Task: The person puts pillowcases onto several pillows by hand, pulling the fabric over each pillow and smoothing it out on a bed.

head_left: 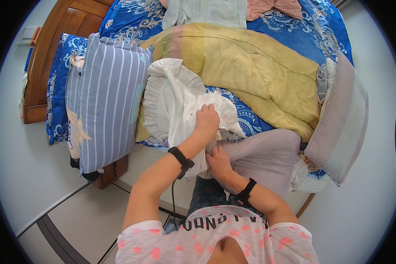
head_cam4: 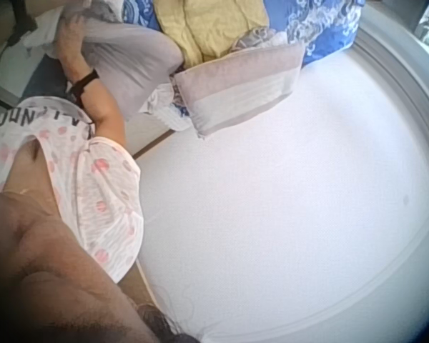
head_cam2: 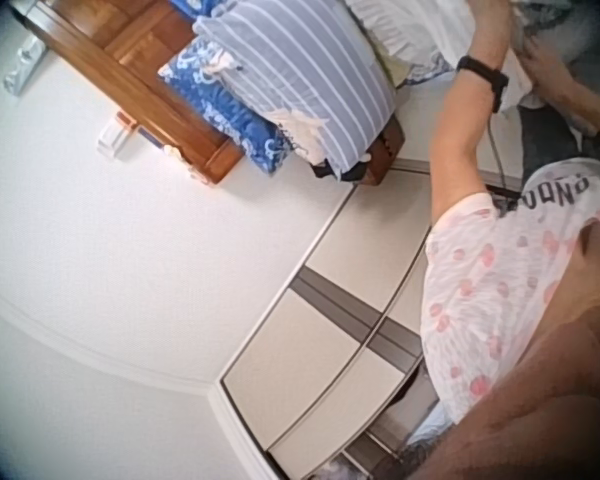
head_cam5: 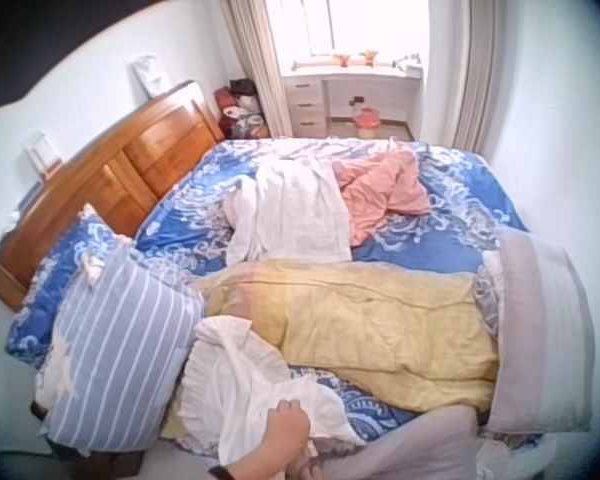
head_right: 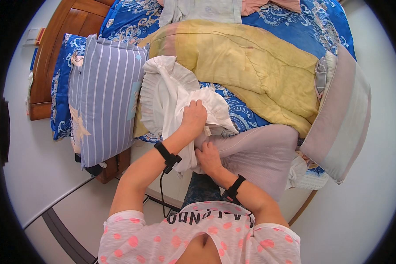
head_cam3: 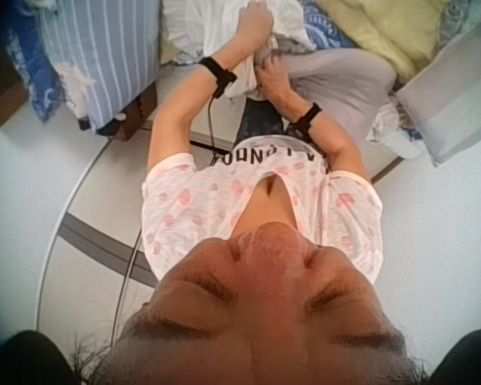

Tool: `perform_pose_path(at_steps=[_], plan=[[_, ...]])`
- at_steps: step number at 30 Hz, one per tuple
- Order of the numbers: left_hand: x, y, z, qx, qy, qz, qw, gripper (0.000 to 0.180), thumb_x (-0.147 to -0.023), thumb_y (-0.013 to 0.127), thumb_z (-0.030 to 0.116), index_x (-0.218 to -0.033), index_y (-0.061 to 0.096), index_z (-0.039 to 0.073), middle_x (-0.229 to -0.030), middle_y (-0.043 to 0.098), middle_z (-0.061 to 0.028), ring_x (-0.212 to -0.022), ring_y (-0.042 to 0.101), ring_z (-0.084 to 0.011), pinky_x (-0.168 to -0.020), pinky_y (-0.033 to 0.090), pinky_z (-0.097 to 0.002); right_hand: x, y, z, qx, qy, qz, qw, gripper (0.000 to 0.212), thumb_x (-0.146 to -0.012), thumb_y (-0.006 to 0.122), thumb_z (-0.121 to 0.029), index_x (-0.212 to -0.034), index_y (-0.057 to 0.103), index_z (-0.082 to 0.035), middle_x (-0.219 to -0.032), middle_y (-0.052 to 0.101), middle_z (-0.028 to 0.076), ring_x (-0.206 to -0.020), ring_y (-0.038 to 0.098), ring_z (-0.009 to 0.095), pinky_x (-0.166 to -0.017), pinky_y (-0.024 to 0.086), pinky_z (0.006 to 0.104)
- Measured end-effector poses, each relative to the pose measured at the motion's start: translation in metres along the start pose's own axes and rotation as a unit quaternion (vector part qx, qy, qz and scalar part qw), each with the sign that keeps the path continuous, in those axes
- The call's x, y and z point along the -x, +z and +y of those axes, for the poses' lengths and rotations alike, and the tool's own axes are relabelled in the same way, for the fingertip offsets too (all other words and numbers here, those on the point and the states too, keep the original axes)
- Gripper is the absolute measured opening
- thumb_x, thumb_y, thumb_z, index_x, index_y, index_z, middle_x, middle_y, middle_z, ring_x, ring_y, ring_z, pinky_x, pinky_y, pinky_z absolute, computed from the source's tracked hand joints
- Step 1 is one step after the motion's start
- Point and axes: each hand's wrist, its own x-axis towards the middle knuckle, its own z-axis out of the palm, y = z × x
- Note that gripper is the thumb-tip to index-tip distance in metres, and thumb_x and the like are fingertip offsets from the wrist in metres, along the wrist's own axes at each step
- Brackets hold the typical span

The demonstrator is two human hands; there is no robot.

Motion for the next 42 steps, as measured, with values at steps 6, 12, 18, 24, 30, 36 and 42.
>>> perform_pose_path(at_steps=[6,12,18,24,30,36,42], plan=[[-0.008,0.017,0.001,-0.119,-0.007,-0.154,0.981,0.011,-0.078,0.066,0.015,-0.085,0.074,0.013,-0.095,0.070,-0.0114,-0.077,0.069,-0.0259,-0.081,0.046,-0.0454,0.009,0.007,-0.007,0.017,-0.039,0.033,0.999,0.011,-0.075,0.058,-0.013,-0.081,0.064,-0.007,-0.090,0.048,0.013,-0.088,0.051,0.030,-0.072,0.045,0.0388],[0.002,0.035,0.044,0.097,0.112,-0.171,0.974,0.011,-0.080,0.062,0.013,-0.080,0.073,0.010,-0.080,0.071,-0.0127,-0.075,0.070,-0.0264,-0.061,0.053,-0.0384,0.011,0.018,-0.004,0.064,-0.041,-0.040,0.996,0.023,-0.074,0.059,-0.012,-0.094,0.067,-0.005,-0.102,0.053,0.016,-0.096,0.052,0.033,-0.081,0.046,0.0421],[0.043,0.036,0.078,0.136,0.211,-0.133,0.959,0.013,-0.075,0.063,0.014,-0.082,0.073,0.007,-0.080,0.070,-0.0115,-0.086,0.069,-0.0291,-0.074,0.053,-0.0450,0.009,0.027,0.008,-0.175,0.081,0.058,0.980,0.040,-0.087,0.059,-0.018,-0.122,0.053,-0.001,-0.126,0.054,0.020,-0.120,0.049,0.032,-0.097,0.040,0.0443],[0.074,-0.026,0.027,0.190,0.083,0.149,0.967,0.037,-0.076,0.064,0.016,-0.111,0.059,0.005,-0.121,0.058,-0.0139,-0.124,0.046,-0.0336,-0.105,0.030,-0.0560,-0.028,-0.021,0.039,-0.118,0.063,0.028,0.991,0.041,-0.074,0.067,-0.017,-0.113,0.065,-0.006,-0.111,0.065,0.017,-0.104,0.059,0.038,-0.089,0.047,0.0461],[0.110,-0.022,0.004,0.180,-0.052,0.239,0.953,0.056,-0.069,0.070,0.010,-0.123,0.057,0.003,-0.130,0.051,-0.0156,-0.120,0.047,-0.0371,-0.099,0.037,-0.0535,-0.068,-0.061,0.045,-0.108,0.062,0.128,0.984,0.035,-0.063,0.071,-0.012,-0.097,0.072,-0.006,-0.097,0.069,0.019,-0.094,0.063,0.039,-0.082,0.051,0.0458],[0.090,-0.031,-0.001,0.195,-0.066,0.376,0.903,0.053,-0.076,0.068,-0.004,-0.127,0.054,0.002,-0.126,0.049,-0.0197,-0.116,0.045,-0.0414,-0.099,0.037,-0.0495,-0.099,-0.098,0.030,-0.102,0.103,0.161,0.976,0.034,-0.058,0.074,-0.011,-0.092,0.072,-0.003,-0.089,0.069,0.020,-0.085,0.064,0.040,-0.076,0.052,0.0451],[0.066,-0.028,-0.004,0.335,-0.163,0.428,0.823,0.068,-0.072,0.072,0.001,-0.133,0.042,-0.003,-0.127,0.046,-0.0240,-0.120,0.042,-0.0422,-0.103,0.033,-0.0508,-0.117,-0.121,0.025,-0.121,0.135,0.216,0.960,0.027,-0.060,0.076,-0.013,-0.083,0.071,-0.001,-0.075,0.067,0.019,-0.073,0.064,0.041,-0.065,0.052,0.0442]])
